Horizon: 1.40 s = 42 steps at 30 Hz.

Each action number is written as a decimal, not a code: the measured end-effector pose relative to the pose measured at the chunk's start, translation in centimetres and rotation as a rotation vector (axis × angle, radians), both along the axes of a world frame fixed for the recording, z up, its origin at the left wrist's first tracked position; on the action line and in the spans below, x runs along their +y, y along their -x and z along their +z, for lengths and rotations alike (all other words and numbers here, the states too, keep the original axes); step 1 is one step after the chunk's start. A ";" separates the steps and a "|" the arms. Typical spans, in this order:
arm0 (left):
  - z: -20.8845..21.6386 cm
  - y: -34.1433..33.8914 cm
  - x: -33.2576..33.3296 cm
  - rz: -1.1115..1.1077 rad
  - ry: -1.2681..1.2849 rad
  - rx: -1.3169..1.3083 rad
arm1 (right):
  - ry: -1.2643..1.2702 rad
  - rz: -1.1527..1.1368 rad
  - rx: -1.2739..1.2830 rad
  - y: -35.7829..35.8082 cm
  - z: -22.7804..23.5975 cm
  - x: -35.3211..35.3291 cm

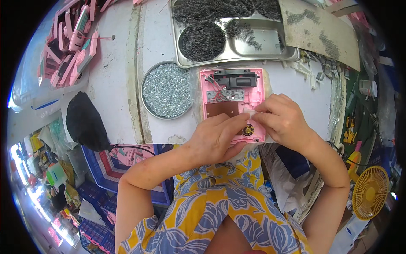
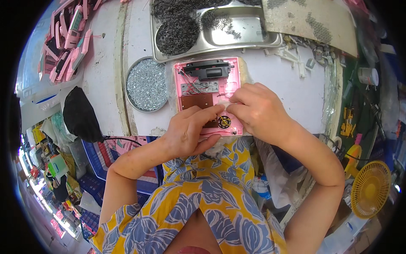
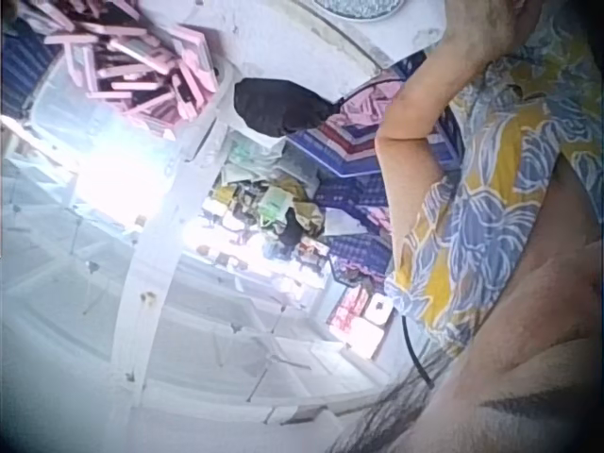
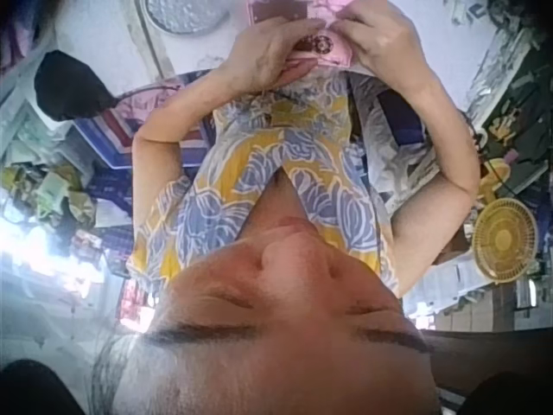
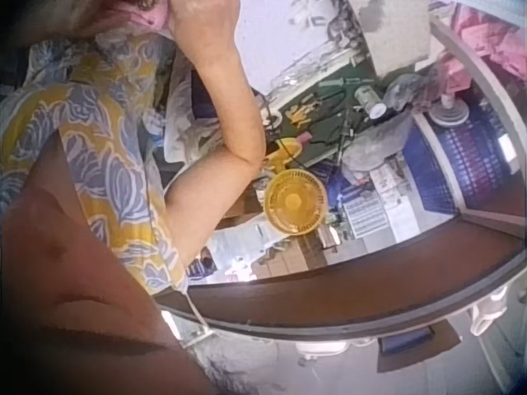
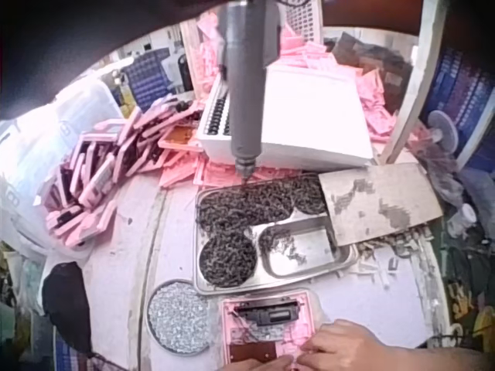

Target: Assembling a pink toy cash register by soldering internal wires and using an electric screwdriver.

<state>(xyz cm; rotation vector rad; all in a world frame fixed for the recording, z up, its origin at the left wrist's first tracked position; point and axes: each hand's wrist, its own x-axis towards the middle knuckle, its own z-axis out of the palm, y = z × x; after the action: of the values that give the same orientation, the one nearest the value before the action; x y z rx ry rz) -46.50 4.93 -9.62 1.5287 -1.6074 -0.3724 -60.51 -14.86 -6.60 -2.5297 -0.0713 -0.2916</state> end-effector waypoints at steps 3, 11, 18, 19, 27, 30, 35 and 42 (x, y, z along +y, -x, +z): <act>0.7 -0.4 -0.4 -0.059 -0.049 -0.122 | 0.107 -0.014 0.081 0.2 1.0 0.5; 1.0 -0.7 -1.1 -0.109 -0.134 -0.171 | -0.162 -0.220 -0.056 3.3 0.1 -5.9; 1.6 -0.7 -1.8 -0.112 -0.142 -0.132 | 0.429 -0.523 0.245 7.7 -1.5 -14.5; 1.4 -0.6 -1.8 -0.101 -0.116 -0.116 | 0.419 -0.530 0.263 7.7 -1.5 -14.7; 4.6 -0.7 -7.6 0.037 -0.251 0.345 | -0.037 -0.363 0.032 3.3 1.9 -5.2; 5.1 -1.4 -9.8 -0.059 -0.356 0.502 | -0.029 -0.265 0.043 2.6 3.7 -3.4; 5.1 -2.4 -9.5 -0.139 -0.610 1.067 | -0.714 -0.472 0.017 3.1 3.0 -1.8; 4.5 -1.8 -9.1 -0.151 -0.667 1.222 | -1.111 -0.536 -0.019 3.1 1.9 0.1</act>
<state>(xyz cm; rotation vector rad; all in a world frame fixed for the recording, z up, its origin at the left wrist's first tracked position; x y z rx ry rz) -44.68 -4.19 -5.16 1.1458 -0.5993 -1.6655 -63.61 -14.72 -4.67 -1.3950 0.6030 -0.4122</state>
